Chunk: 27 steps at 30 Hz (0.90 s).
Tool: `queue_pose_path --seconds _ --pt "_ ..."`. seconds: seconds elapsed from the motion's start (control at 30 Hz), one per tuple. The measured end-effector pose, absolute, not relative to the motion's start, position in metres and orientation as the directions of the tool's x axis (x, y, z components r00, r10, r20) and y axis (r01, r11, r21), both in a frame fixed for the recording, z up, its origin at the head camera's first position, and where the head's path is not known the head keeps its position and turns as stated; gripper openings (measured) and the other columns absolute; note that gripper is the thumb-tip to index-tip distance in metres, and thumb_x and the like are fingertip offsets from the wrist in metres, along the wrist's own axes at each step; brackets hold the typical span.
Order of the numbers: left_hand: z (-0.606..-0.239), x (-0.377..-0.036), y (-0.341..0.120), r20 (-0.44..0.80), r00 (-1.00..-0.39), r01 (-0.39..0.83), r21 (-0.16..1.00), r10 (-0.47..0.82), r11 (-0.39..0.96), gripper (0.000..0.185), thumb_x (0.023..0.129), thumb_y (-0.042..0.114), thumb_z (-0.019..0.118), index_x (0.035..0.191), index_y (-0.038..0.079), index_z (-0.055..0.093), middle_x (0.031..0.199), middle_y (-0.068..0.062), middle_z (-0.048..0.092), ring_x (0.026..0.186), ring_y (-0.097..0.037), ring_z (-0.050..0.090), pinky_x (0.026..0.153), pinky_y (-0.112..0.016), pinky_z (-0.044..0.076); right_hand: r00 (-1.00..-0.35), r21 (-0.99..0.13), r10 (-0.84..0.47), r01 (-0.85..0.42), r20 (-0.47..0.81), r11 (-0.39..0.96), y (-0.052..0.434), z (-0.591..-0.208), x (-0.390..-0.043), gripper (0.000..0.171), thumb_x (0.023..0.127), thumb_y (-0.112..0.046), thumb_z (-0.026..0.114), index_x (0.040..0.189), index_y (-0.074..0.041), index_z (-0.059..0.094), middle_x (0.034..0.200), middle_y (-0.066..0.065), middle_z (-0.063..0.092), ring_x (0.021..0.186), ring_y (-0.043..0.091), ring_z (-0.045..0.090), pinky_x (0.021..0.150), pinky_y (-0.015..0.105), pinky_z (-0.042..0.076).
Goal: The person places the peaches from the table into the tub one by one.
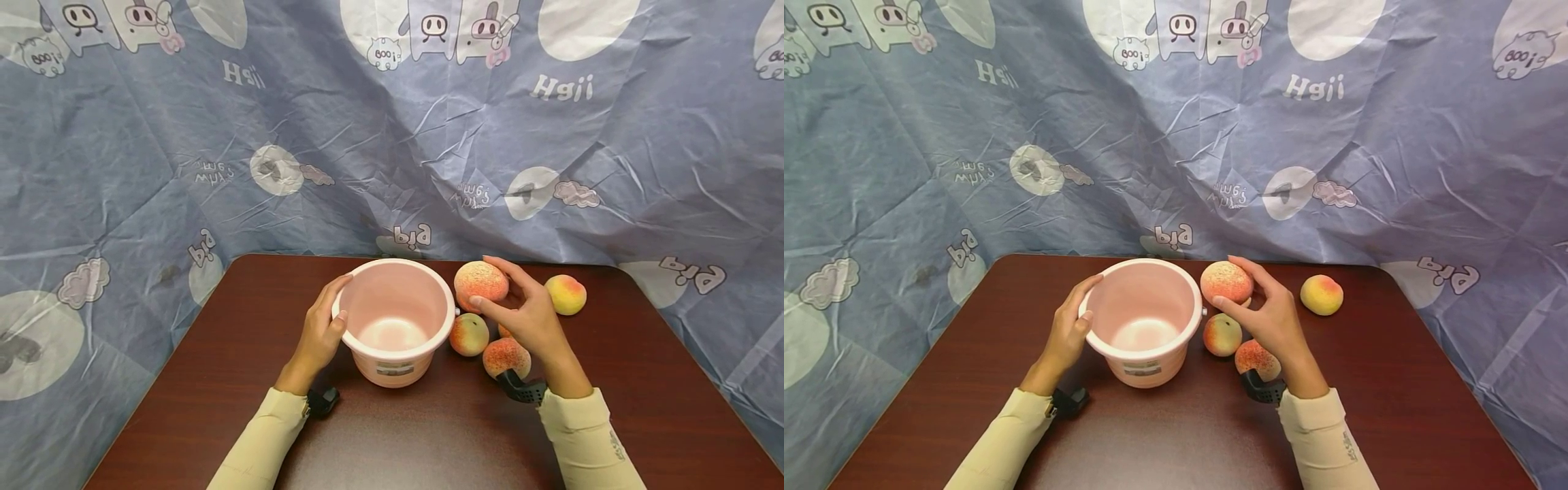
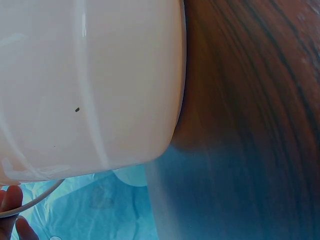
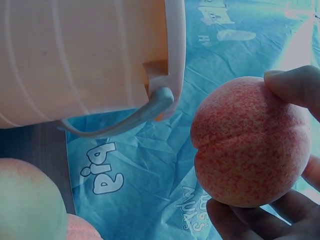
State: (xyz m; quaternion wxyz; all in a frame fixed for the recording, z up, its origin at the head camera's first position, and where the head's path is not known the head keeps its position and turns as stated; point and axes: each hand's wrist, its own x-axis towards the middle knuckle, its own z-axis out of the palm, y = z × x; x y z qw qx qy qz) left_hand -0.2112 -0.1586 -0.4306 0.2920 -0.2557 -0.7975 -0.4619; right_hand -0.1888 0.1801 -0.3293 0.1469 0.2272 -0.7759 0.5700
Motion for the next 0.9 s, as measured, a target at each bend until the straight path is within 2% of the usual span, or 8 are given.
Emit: queue_pose_path --seconds 0.13,0.3,0.57,0.67,0.9 --pt "-0.43 -0.211 -0.159 0.7 -0.701 0.674 0.587 0.137 0.449 0.064 0.087 0.041 0.039 0.143 0.009 0.045 0.143 -0.005 0.046 0.128 -0.02 0.046 0.099 -0.048 0.043 -0.859 -0.822 -0.187 -0.51 0.476 0.253 0.175 -0.324 -0.186 0.062 0.078 0.0 0.077 0.135 -0.005 0.054 0.125 0.015 0.059 0.095 0.012 0.063 0.08 0.022 0.053" --pt "-0.431 -0.211 -0.159 0.696 -0.705 0.669 0.591 0.135 0.451 0.064 0.087 0.04 0.039 0.143 0.01 0.045 0.143 -0.004 0.046 0.128 -0.02 0.046 0.099 -0.047 0.043 -0.863 -0.831 -0.187 -0.503 0.469 0.238 0.17 -0.322 -0.186 0.062 0.078 -0.002 0.077 0.136 -0.007 0.054 0.128 0.014 0.057 0.099 0.014 0.062 0.082 0.02 0.052" --pt "-0.431 -0.212 -0.159 0.699 -0.703 0.672 0.589 0.136 0.449 0.064 0.088 0.041 0.039 0.143 0.01 0.045 0.143 -0.005 0.046 0.129 -0.021 0.046 0.099 -0.048 0.043 -0.856 -0.833 -0.175 -0.515 0.487 0.201 0.16 -0.319 -0.189 0.062 0.077 0.0 0.077 0.135 -0.006 0.055 0.123 0.012 0.06 0.088 0.013 0.06 0.071 0.018 0.051" --pt "-0.431 -0.212 -0.159 0.699 -0.701 0.674 0.588 0.138 0.447 0.063 0.088 0.041 0.039 0.143 0.01 0.045 0.143 -0.006 0.046 0.129 -0.021 0.046 0.099 -0.048 0.043 -0.842 -0.826 -0.184 -0.536 0.507 0.176 0.157 -0.321 -0.191 0.063 0.077 0.003 0.076 0.135 -0.004 0.054 0.123 0.015 0.06 0.093 0.014 0.062 0.075 0.02 0.052" --pt "-0.431 -0.212 -0.159 0.703 -0.698 0.678 0.587 0.138 0.443 0.062 0.087 0.036 0.04 0.143 0.009 0.045 0.143 -0.005 0.047 0.128 -0.02 0.047 0.099 -0.048 0.043 -0.827 -0.818 -0.196 -0.556 0.527 0.149 0.155 -0.336 -0.205 0.065 0.075 0.002 0.079 0.135 -0.01 0.056 0.127 0.011 0.059 0.101 0.017 0.063 0.083 0.021 0.051"
